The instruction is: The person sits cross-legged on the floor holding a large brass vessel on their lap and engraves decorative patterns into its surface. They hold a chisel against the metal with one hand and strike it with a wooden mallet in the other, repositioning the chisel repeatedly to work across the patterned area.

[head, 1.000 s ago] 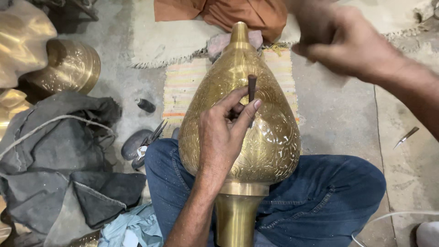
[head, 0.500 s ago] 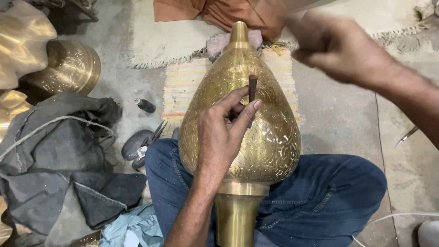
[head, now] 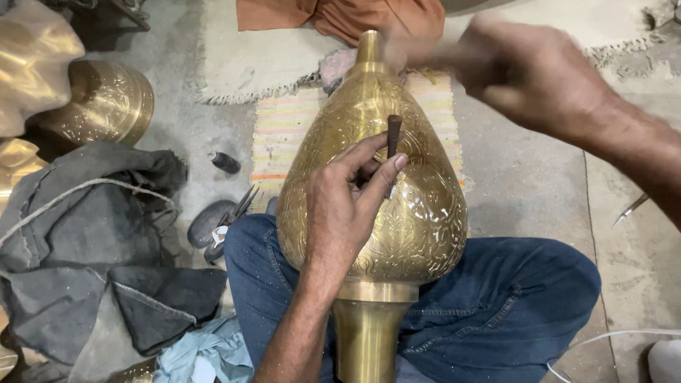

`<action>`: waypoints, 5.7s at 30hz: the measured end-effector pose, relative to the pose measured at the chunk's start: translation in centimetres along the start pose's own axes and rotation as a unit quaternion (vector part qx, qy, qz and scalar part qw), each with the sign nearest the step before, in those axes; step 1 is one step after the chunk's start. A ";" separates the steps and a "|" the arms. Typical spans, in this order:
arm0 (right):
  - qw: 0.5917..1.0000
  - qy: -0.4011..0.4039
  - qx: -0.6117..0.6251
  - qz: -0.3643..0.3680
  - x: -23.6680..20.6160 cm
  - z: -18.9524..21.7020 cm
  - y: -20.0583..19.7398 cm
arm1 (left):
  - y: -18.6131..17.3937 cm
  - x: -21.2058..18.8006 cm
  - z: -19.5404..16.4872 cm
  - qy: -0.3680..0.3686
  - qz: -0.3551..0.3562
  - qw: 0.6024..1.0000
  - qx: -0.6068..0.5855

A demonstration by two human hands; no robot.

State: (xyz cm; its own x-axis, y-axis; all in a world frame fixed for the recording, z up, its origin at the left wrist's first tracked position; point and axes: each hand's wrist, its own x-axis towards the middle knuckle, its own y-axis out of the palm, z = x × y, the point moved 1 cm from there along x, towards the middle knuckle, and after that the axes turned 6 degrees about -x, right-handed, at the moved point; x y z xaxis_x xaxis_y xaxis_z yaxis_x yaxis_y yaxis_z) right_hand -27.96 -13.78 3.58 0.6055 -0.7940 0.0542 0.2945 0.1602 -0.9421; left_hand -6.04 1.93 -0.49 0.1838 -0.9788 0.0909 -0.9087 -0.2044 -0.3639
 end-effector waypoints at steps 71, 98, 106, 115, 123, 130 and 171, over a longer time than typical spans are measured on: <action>0.993 -0.052 -0.099 -0.044 -0.7 2.3 -2.4 | -1.4 -1.1 -1.5 0.016 0.002 0.998 -0.059; 0.967 -0.064 -0.241 0.042 0.3 2.3 -1.9 | -0.9 -0.9 -0.7 0.006 -0.004 1.000 -0.015; 0.961 -0.095 -0.258 0.013 0.5 1.3 -1.1 | -1.2 -0.8 -1.5 0.022 -0.010 0.999 -0.032; 0.996 -0.062 -0.030 -0.048 -0.2 2.0 -1.4 | -1.1 -0.9 -0.9 0.007 0.002 1.000 -0.020; 1.000 -0.006 0.018 -0.013 0.4 0.6 -0.3 | -0.9 -0.7 -0.3 0.028 0.004 0.999 -0.028; 0.986 -0.070 -0.145 0.036 0.2 1.2 -0.6 | -1.1 -0.7 -0.8 0.007 0.006 1.000 -0.009; 0.981 0.027 0.192 -0.031 -1.0 1.7 0.3 | -1.6 -1.4 -1.6 0.002 0.003 0.999 -0.043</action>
State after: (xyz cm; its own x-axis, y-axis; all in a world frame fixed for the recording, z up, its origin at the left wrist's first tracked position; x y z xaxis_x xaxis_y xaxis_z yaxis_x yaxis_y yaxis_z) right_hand -27.25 -11.92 3.78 0.5402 -0.8378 0.0798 0.5921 0.3109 -0.7435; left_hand -5.43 3.66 1.46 0.1763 -0.9800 0.0923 -0.9388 -0.1956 -0.2837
